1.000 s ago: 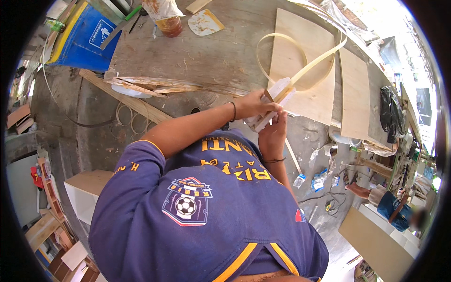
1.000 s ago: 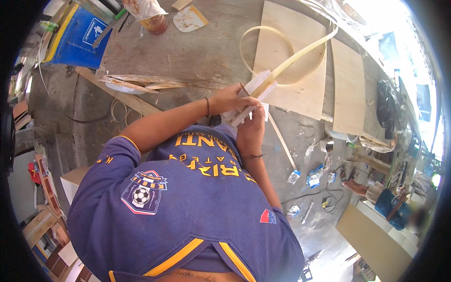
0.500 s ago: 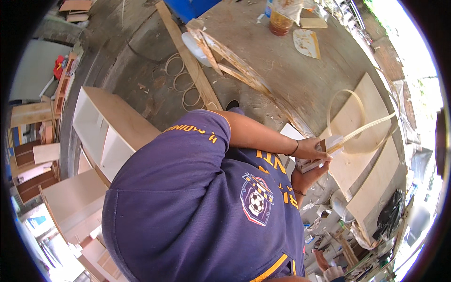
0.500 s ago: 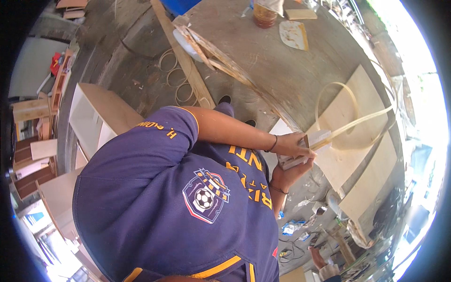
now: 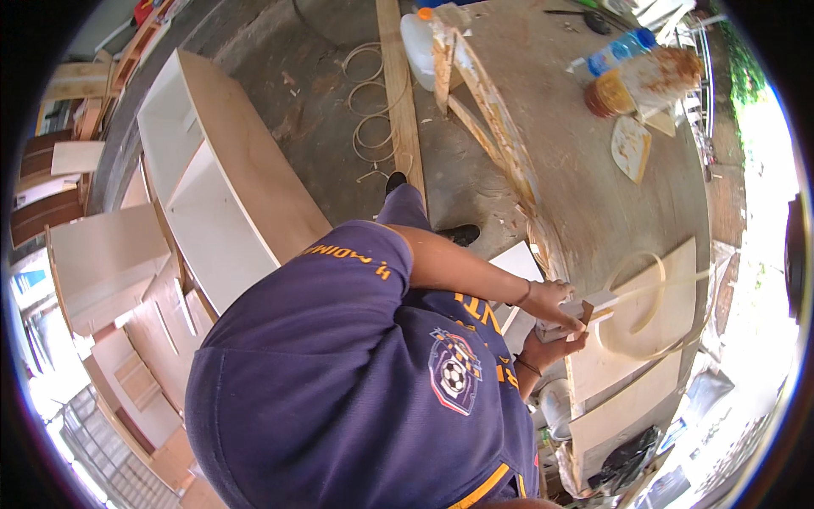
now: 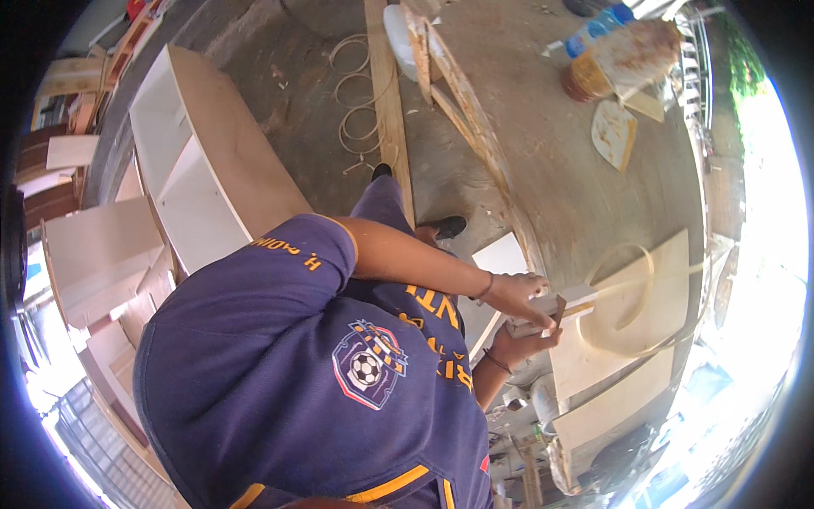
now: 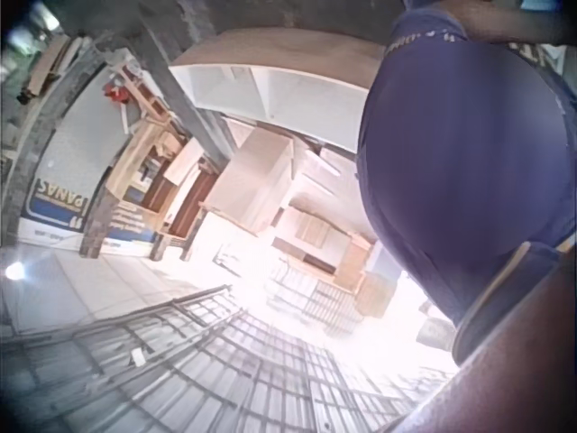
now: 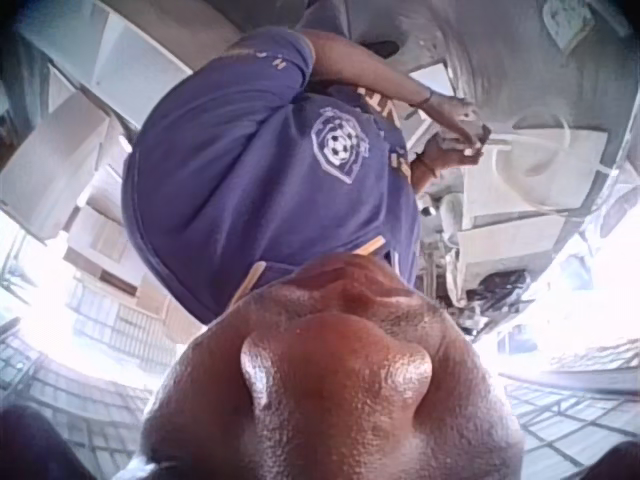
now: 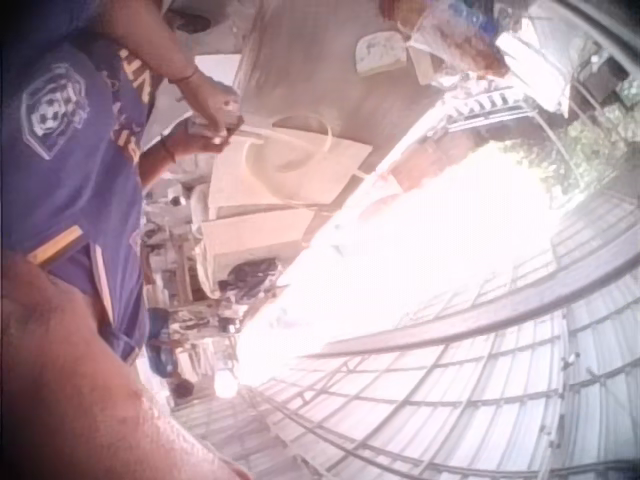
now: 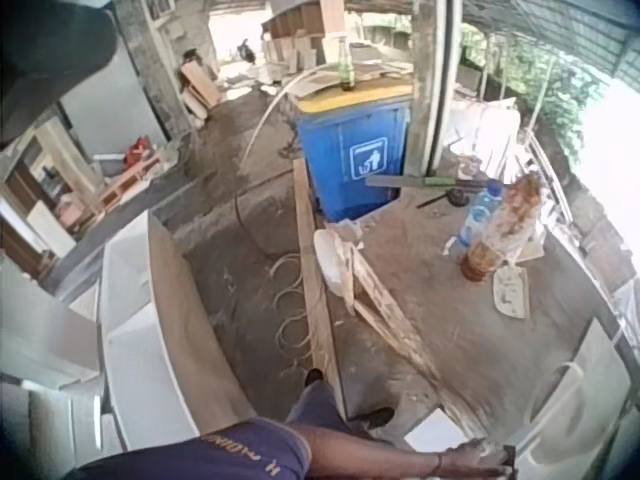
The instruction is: The person prepares thin wood strips by using a piece of sandpaper to smooth the edges while holding the strips against a wooden guide.
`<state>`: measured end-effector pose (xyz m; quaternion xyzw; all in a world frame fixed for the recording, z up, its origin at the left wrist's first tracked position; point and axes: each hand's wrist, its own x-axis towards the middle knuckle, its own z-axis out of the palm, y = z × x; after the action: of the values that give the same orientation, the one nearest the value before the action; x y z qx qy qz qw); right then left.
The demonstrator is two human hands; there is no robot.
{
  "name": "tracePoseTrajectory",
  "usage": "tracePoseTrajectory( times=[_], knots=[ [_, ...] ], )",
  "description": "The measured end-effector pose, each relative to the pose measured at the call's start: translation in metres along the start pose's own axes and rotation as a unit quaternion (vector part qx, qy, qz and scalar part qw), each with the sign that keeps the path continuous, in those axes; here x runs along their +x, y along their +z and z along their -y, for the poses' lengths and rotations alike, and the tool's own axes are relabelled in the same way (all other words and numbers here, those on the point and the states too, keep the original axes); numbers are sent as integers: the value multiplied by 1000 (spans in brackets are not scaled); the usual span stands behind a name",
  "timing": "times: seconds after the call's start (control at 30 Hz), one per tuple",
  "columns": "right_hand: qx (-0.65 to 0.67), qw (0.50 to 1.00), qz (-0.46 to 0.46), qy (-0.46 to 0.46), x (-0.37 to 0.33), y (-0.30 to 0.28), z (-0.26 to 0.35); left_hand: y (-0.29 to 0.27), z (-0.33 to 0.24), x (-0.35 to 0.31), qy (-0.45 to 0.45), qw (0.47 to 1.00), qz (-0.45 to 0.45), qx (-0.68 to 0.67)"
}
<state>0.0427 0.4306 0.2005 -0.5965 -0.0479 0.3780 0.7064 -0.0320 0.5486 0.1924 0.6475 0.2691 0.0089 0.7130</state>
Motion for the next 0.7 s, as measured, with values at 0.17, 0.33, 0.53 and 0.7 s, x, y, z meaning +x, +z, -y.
tracePoseTrajectory(
  times=[0.17, 0.33, 0.53, 0.7],
  knots=[
    [-159, 976, -28, -148, 26, -2, -13, -101, 82, -51, -33, 977, -21, -209],
    [-472, 792, 32, -385, 66, -61, -22, -189, 278, -104, -166, 923, -226, -262],
    [-727, 497, 35, -472, 58, -1, -35, -272, 480, -141, -378, 829, -360, -199],
    [-629, 735, 89, -238, 69, 41, -166, -337, 605, -124, -439, 829, -337, -76]
  ],
)
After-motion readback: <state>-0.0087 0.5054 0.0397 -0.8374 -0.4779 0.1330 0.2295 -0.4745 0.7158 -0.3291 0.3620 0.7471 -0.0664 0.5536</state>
